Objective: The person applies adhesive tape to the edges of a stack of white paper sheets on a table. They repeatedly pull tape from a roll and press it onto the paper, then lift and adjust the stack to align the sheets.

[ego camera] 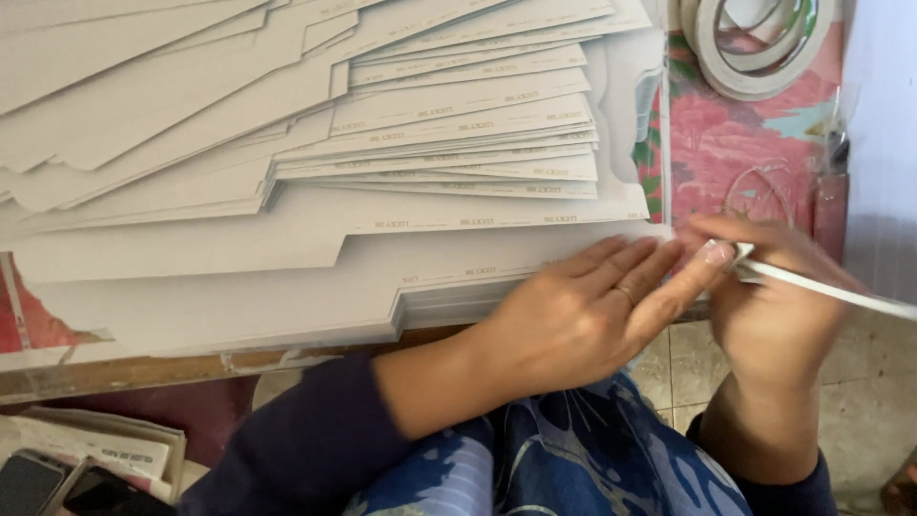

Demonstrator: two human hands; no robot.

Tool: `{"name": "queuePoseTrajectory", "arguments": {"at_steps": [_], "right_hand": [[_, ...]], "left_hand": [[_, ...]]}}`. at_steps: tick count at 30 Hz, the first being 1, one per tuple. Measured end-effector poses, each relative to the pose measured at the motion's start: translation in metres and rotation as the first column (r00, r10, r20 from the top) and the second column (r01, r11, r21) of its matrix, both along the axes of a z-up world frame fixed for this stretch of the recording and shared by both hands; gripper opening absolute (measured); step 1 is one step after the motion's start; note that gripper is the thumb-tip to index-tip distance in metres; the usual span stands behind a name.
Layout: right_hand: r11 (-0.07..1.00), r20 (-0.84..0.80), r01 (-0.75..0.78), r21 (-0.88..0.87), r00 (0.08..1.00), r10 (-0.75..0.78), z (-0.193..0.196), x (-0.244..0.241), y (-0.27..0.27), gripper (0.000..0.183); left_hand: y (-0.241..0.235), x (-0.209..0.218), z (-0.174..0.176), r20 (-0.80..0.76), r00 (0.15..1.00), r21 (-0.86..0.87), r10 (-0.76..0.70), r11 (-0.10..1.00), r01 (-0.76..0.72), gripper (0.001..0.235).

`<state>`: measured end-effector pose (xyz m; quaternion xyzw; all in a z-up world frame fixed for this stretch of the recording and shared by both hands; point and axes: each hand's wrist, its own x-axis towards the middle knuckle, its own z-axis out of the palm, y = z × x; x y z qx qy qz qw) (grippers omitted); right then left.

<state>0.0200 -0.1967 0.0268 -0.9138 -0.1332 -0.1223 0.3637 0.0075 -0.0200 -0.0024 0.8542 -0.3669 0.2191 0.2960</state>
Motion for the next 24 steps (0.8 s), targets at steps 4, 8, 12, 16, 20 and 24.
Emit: {"name": "queuePoseTrajectory", "arguments": {"at_steps": [4, 8, 12, 16, 20, 24], "right_hand": [[0.977, 0.237, 0.142, 0.157, 0.955, -0.177, -0.025, -0.001, -0.011, 0.022], [0.968, 0.147, 0.145, 0.206, 0.973, -0.177, -0.035, -0.002, 0.008, 0.014], [0.996, 0.09, 0.082, -0.018, 0.993, -0.08, -0.025, 0.0, 0.028, 0.008], [0.99, -0.018, 0.012, 0.139, 1.0, -0.009, -0.011, -0.002, 0.026, 0.022], [0.993, 0.217, 0.026, -0.116, 0.976, 0.0, -0.009, -0.005, 0.021, 0.042], [0.966, 0.322, 0.06, -0.252, 0.946, 0.025, -0.028, -0.011, 0.0, 0.019]], "left_hand": [[0.071, -0.013, 0.058, 0.239, 0.932, 0.338, 0.272, 0.877, -0.342, 0.04], [0.106, -0.015, 0.038, 0.239, 0.866, 0.357, 0.439, 0.79, -0.499, 0.031], [0.133, -0.004, 0.013, 0.257, 0.84, 0.404, 0.477, 0.737, -0.542, 0.058], [0.128, 0.009, 0.006, 0.473, 0.72, 0.369, 0.508, 0.628, -0.685, 0.055], [0.061, -0.004, 0.009, 0.073, 0.927, 0.199, 0.369, 0.905, -0.376, 0.035], [0.02, -0.004, -0.001, 0.032, 0.963, 0.266, 0.268, 0.926, -0.267, 0.051]]}}
